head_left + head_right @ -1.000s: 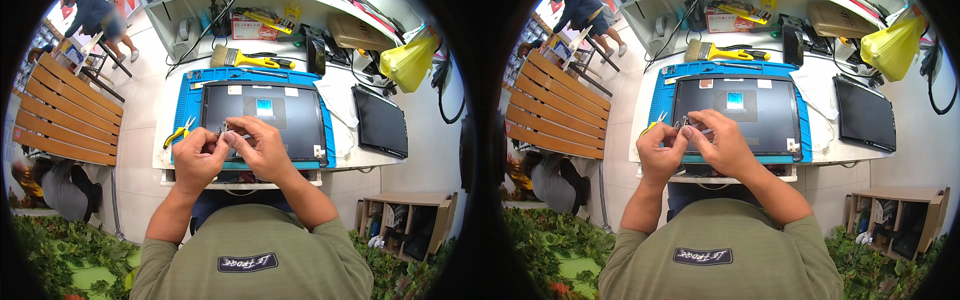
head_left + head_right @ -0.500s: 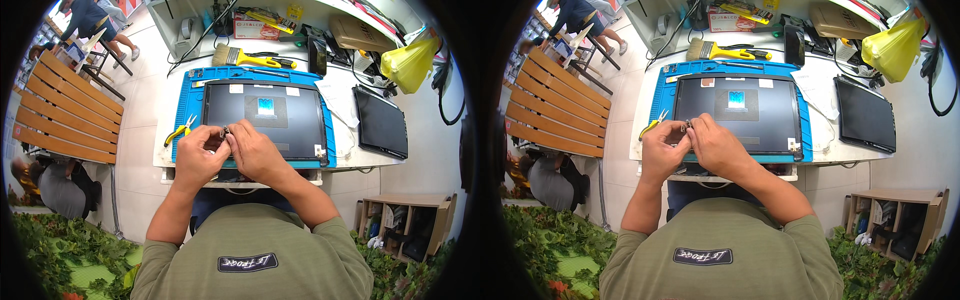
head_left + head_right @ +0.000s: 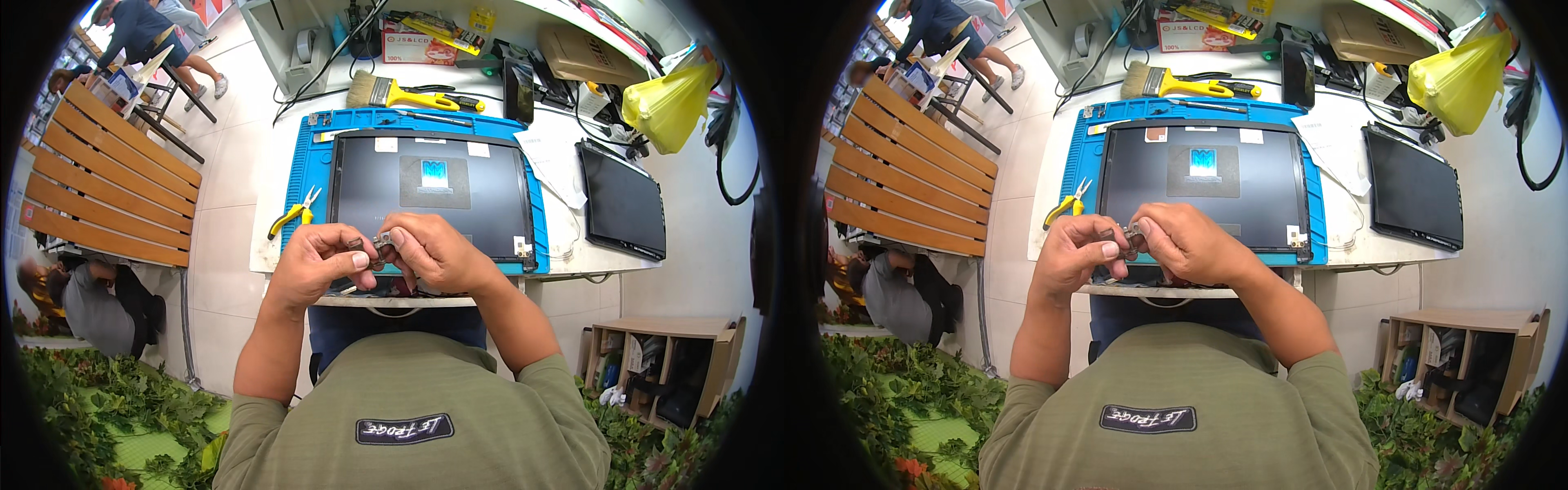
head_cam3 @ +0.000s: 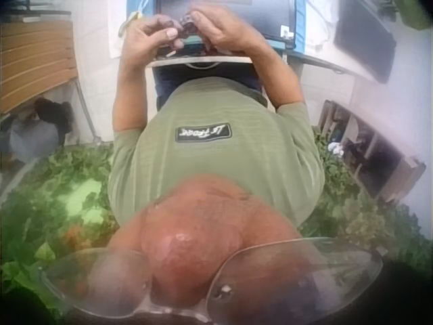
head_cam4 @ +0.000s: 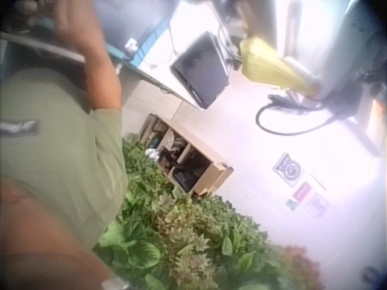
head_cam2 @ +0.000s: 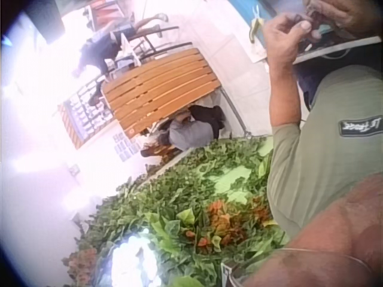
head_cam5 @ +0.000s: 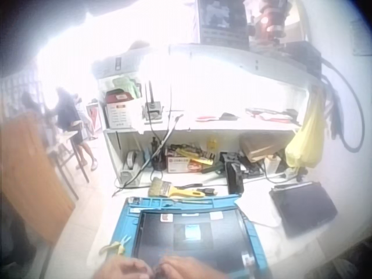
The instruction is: The person repairs a laptop by handling a small electronic component and using pliers to work on it over the laptop body.
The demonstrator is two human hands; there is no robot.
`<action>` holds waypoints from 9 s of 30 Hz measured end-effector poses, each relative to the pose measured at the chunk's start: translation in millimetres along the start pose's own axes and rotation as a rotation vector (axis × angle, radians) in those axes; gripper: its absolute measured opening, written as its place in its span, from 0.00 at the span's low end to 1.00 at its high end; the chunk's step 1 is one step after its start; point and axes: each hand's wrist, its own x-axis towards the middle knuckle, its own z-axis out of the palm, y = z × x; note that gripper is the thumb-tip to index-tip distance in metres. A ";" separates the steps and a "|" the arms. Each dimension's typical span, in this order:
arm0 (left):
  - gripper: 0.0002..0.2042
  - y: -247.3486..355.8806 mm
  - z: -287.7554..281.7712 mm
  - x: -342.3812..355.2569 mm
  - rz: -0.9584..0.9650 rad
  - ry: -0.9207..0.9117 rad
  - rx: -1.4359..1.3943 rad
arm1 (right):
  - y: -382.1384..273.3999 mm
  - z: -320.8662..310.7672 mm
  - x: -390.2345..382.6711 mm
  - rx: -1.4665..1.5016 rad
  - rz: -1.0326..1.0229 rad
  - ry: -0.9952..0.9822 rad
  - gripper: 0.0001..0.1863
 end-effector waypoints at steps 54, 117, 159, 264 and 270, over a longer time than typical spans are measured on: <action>0.07 -19.7 31.0 -8.0 0.191 0.100 0.444 | 1.9 -1.0 -31.4 0.427 0.072 0.059 0.12; 0.14 -8.9 27.6 -2.5 0.131 0.174 0.022 | 7.3 13.1 -18.5 -0.054 -0.182 0.229 0.13; 0.36 10.1 -49.5 -14.0 0.117 0.030 -0.471 | 23.6 4.2 -2.9 0.834 0.177 0.245 0.15; 0.20 -2.9 42.5 31.8 0.712 0.151 1.212 | 3.7 32.1 -17.9 0.775 0.073 0.551 0.27; 0.18 -13.3 53.7 26.0 0.622 0.241 1.126 | 33.6 47.5 -2.9 0.249 -0.225 0.855 0.23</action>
